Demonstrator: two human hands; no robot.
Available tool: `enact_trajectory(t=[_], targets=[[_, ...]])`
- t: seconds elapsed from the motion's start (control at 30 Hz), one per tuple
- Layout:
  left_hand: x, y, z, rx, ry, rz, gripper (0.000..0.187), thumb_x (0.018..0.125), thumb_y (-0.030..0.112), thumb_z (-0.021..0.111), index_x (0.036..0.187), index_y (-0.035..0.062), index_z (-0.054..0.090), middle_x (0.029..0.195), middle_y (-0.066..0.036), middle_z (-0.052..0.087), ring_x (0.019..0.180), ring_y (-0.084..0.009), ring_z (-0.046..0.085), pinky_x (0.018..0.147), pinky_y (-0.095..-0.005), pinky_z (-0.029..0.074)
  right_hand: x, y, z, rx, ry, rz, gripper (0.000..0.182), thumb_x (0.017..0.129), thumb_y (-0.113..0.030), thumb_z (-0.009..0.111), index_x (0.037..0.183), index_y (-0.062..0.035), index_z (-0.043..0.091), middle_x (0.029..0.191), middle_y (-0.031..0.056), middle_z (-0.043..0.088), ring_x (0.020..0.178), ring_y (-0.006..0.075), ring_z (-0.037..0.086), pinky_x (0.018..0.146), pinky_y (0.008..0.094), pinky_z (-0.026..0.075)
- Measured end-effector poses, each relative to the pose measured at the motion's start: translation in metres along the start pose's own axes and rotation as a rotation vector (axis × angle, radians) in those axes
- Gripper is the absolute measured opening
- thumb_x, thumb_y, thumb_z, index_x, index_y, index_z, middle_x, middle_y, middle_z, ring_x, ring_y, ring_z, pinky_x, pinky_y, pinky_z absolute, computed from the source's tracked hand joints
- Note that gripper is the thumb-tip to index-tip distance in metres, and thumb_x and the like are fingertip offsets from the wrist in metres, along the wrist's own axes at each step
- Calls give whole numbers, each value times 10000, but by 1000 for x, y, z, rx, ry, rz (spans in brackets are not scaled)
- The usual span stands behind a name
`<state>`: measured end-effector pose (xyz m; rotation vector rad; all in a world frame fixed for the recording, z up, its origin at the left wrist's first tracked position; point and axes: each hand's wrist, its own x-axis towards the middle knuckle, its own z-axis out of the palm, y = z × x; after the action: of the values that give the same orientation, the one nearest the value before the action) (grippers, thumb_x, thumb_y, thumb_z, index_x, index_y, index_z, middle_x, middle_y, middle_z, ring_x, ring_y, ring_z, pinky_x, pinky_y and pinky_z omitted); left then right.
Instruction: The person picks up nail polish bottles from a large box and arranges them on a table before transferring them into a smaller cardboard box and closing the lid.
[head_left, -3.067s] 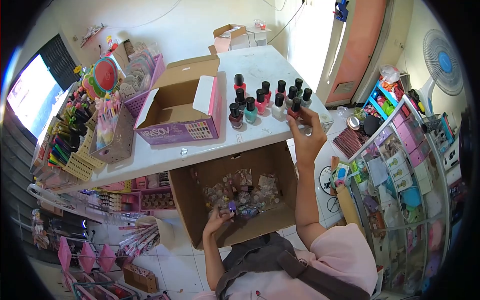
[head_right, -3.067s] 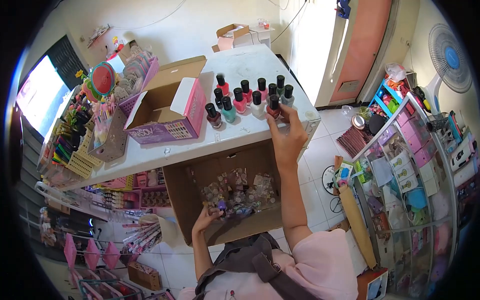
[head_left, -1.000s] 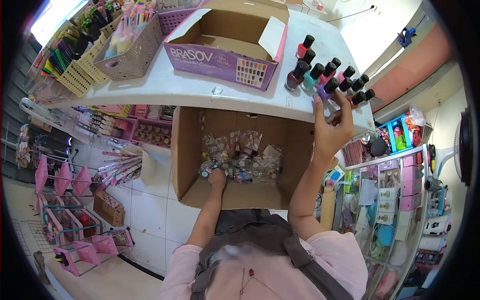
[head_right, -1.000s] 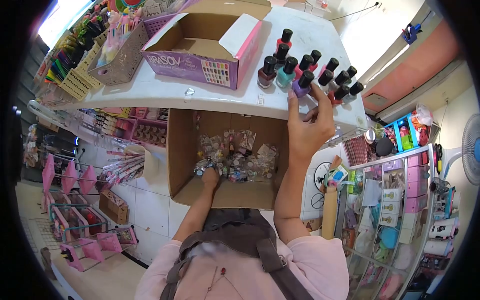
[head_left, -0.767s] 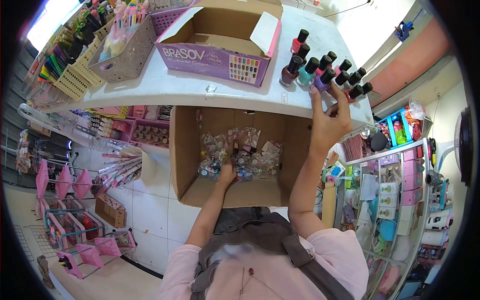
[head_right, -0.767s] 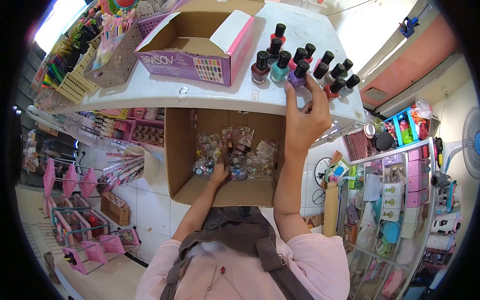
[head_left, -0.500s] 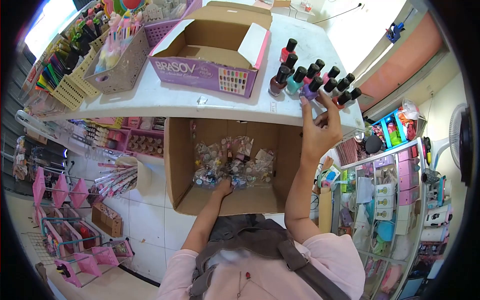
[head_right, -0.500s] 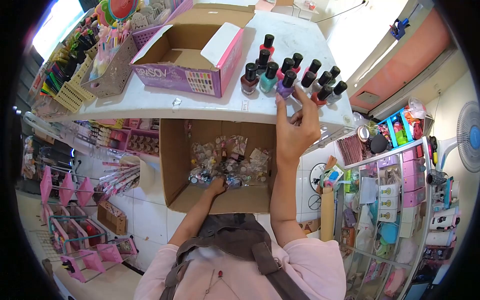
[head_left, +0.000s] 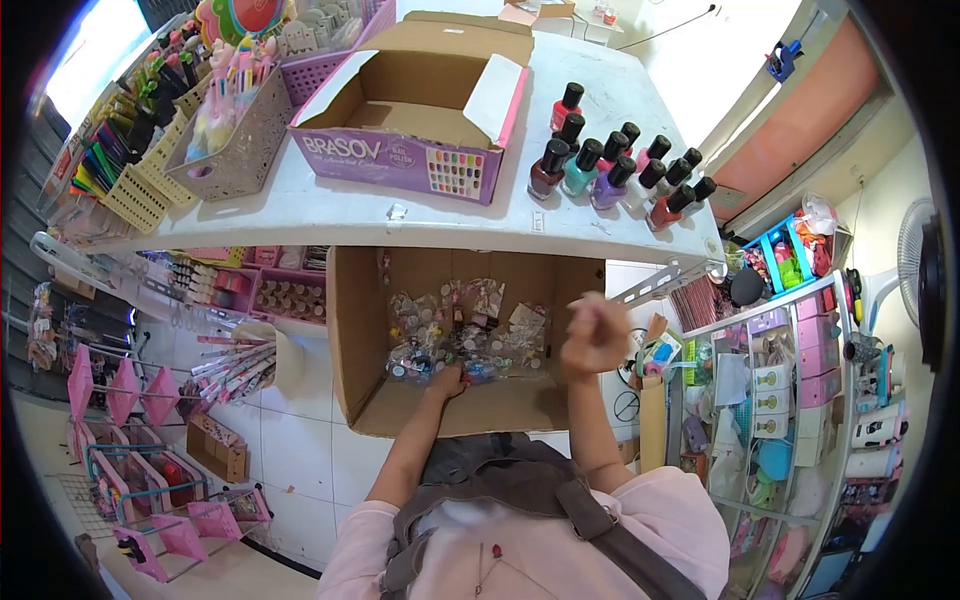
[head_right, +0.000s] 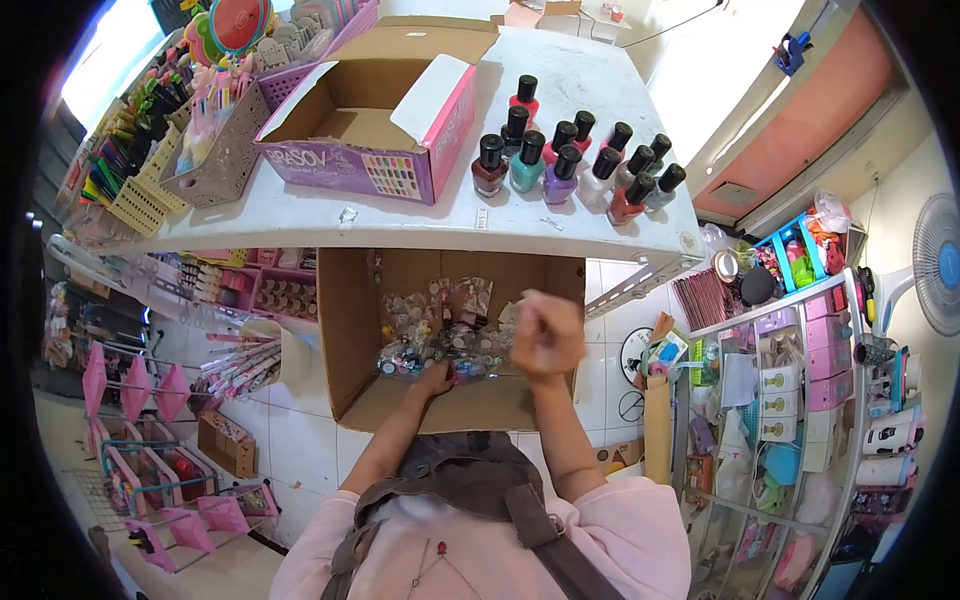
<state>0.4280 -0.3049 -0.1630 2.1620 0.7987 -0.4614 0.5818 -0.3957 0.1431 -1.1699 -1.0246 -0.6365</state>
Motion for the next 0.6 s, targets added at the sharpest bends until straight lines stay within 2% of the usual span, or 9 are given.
enact_trajectory(t=[0.03, 0.17, 0.2, 0.27, 0.33, 0.4, 0.47, 0.53, 0.6], targets=[[-4, 2, -2, -2, 0, -7, 459, 680, 234, 628, 1022, -13, 445, 981, -220, 539, 916, -345, 526, 762, -402, 423, -14, 0, 0, -45, -146, 2, 131, 757, 14, 533, 888, 14, 535, 715, 124, 559, 519, 94, 508, 480, 213, 433], [-6, 14, -4, 15, 49, 4, 449, 683, 225, 625, 1042, 6, 467, 937, -214, 567, 895, -361, 537, 756, -405, 435, -109, 51, 17, -89, -700, 675, 145, 738, -20, 535, 876, -18, 580, 724, 128, 592, 555, 208, 561, 526, 273, 456], [-4, 12, -4, 34, 59, -16, 445, 673, 235, 640, 1022, 0, 495, 936, -216, 566, 893, -368, 535, 743, -402, 439, -144, 75, 18, -84, -699, 678, 145, 738, -20, 535, 876, -18, 580, 724, 128, 592, 555, 208, 561, 526, 273, 456], [-13, 13, -22, 42, -25, -28, 428, 661, 239, 653, 988, -7, 527, 930, -204, 574, 868, -351, 549, 728, -384, 442, -207, 113, 18, -220, -965, 548, 235, 700, 19, 504, 908, -54, 584, 807, 119, 593, 738, 291, 577, 672, 328, 469], [-20, 2, -28, 47, -106, -43, 412, 650, 243, 667, 953, -14, 559, 924, -193, 582, 843, -333, 564, 713, -367, 445, -226, 121, 22, -318, -1003, 469, 271, 677, 13, 513, 931, -60, 577, 876, 127, 570, 818, 300, 549, 720, 361, 449], [-21, -22, -23, -499, -101, -3, 343, 654, 226, 685, 888, -11, 604, 888, -130, 602, 816, -221, 581, 686, -291, 443, -240, 128, 28, -409, -1042, 375, 311, 654, 7, 523, 953, -66, 570, 945, 134, 547, 897, 309, 521, 769, 394, 429], [-54, 2, -59, -658, -132, 18, 340, 684, 210, 672, 932, -8, 590, 878, -96, 594, 795, -169, 566, 666, -262, 434, -254, 137, 37, -666, -1175, 327, 346, 638, -19, 541, 977, -87, 549, 1046, 136, 478, 990, 307, 455, 809, 407, 401], [-90, 29, -86, -818, -156, 39, 340, 713, 193, 659, 976, -6, 575, 869, -61, 585, 775, -117, 551, 646, -232, 426, -268, 147, 44, -707, -1121, 218, 333, 645, -29, 538, 974, -83, 544, 1048, 131, 472, 981, 309, 455, 801, 409, 404], [-114, 48, -94, -1445, -257, 234, 357, 767, 170, 613, 1059, -13, 521, 859, -39, 556, 729, -84, 516, 619, -208, 417, -273, 148, 47, -748, -1065, 113, 321, 652, -38, 535, 971, -79, 538, 1049, 126, 465, 972, 311, 455, 792, 410, 406]])
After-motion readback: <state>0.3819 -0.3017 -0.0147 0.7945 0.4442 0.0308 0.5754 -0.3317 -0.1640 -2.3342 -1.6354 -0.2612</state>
